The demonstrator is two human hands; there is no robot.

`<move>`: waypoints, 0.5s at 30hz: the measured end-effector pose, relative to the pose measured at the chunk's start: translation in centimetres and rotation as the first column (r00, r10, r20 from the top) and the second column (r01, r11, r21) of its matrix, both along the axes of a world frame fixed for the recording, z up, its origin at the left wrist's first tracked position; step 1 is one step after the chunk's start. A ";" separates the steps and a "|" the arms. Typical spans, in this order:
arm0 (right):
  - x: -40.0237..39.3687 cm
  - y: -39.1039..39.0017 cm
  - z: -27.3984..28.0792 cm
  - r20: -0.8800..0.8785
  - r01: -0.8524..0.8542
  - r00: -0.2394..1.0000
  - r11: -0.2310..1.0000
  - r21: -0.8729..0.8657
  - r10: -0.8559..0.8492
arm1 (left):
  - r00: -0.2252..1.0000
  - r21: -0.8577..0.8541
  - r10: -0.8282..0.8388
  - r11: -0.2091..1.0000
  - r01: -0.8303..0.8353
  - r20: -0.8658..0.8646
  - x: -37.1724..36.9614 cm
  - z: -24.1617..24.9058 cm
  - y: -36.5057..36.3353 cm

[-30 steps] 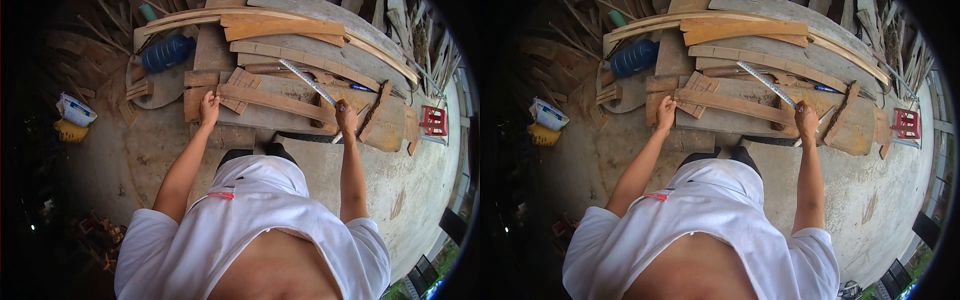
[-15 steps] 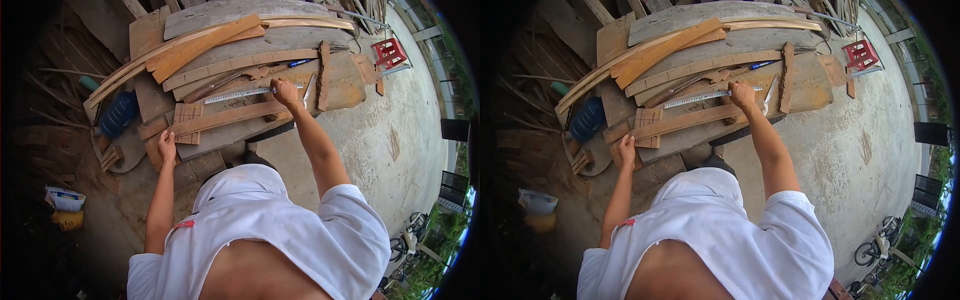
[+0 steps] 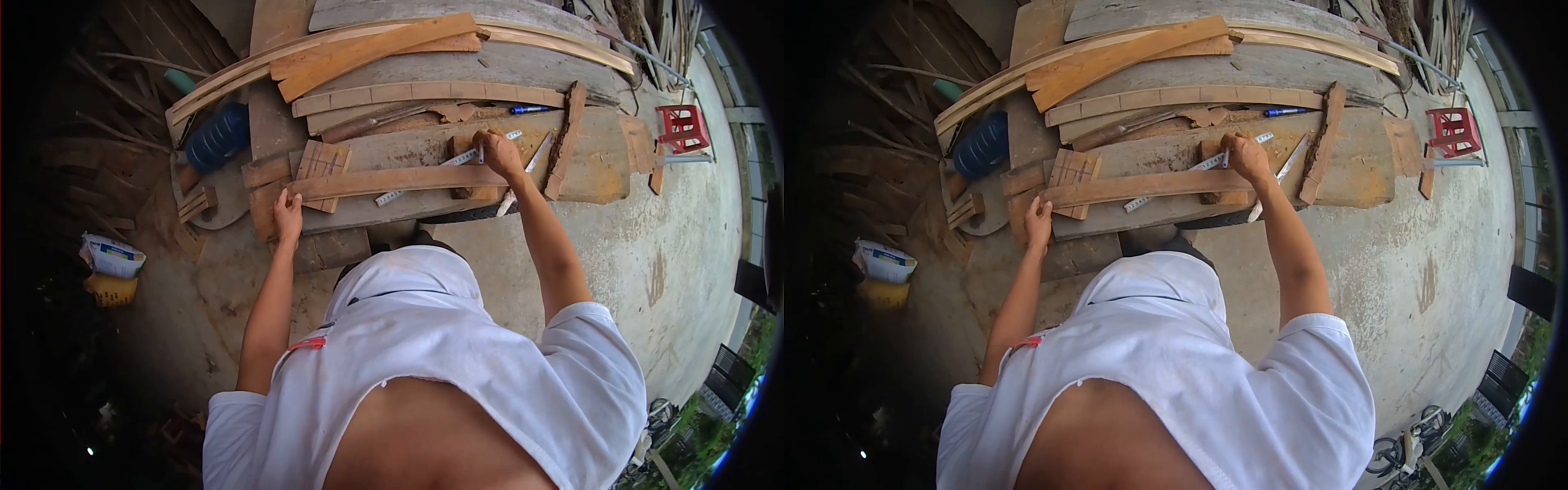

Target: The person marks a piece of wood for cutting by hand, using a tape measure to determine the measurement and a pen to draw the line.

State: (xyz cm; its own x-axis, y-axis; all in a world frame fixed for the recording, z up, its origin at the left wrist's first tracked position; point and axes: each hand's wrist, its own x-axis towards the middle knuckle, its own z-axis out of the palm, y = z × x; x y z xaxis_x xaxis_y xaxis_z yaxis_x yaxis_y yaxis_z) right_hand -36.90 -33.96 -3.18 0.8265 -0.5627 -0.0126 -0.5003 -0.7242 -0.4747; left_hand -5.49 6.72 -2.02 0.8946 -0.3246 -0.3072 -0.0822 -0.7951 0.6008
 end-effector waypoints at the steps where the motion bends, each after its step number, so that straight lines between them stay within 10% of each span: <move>1: -0.2 -0.5 -0.3 0.055 -0.042 0.998 0.999 0.002 0.042 | 0.998 -0.035 0.047 0.998 -0.048 -0.034 0.1 -0.3 -0.1; 4: -0.4 -1.3 -0.4 0.140 -0.115 0.984 0.993 -0.004 0.114 | 0.994 -0.008 0.085 0.996 -0.086 -0.068 -1.1 1.6 -1.1; 15: -4.5 -1.7 1.7 0.230 0.422 0.892 0.900 -0.112 -0.390 | 1.000 0.023 0.021 0.999 -0.022 0.015 -0.9 0.5 -0.5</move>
State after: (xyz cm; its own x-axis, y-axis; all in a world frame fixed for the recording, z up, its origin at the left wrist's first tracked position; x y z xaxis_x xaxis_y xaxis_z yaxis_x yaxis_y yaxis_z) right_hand -41.42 -35.70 -1.49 0.5014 -0.8311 0.2407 -0.6744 -0.5497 -0.4930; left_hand -6.41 6.18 -1.56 0.9058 -0.2980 -0.3012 -0.0735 -0.8106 0.5809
